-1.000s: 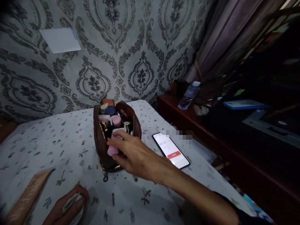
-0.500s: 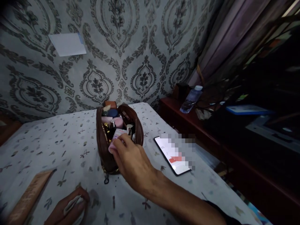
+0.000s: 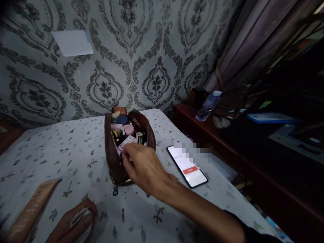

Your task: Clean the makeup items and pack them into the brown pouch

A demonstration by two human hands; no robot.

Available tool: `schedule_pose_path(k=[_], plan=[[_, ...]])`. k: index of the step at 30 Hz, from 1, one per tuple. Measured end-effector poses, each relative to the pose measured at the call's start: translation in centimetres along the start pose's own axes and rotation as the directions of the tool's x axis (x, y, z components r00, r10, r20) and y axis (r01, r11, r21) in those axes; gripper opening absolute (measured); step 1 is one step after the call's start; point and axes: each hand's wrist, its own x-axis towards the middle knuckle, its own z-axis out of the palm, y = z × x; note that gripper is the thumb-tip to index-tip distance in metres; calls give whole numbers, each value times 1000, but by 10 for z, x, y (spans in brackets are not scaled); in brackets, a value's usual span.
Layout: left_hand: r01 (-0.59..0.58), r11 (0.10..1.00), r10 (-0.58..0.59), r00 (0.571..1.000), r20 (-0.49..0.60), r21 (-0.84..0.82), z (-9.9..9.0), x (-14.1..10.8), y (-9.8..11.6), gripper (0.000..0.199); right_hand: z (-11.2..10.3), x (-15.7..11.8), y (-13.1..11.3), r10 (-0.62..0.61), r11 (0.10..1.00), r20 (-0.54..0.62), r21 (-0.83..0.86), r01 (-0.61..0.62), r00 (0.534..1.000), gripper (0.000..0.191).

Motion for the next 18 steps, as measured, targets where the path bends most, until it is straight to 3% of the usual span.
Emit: schedule_pose_path(k=[3,6,8,12,15,18], plan=[[28,999,-28,1000,-6,16,-1,0,-1,47,-6,5,1,61,997,7,-48,-61,998,18],[13,999,-13,1000,-9,35,-2,0,-1,46,-6,8,1,68,990,126,-132,-51,990,37],[5,999,-4,1000,-14,43,-1,0,-1,45,-4,10,2,67,989,146,-142,-46,987,41],[-2,1000,4,999,-51,28,1,1,-2,44,-7,7,6,47,999,-50,-10,-48,998,37],[-10,999,14,995,-99,43,0,-1,4,44,-16,1,8,65,993,-234,115,-39,970,25],[-25,990,50,983,-175,139,-11,-6,18,44,-23,-9,10,78,984,-305,174,-25,949,23]])
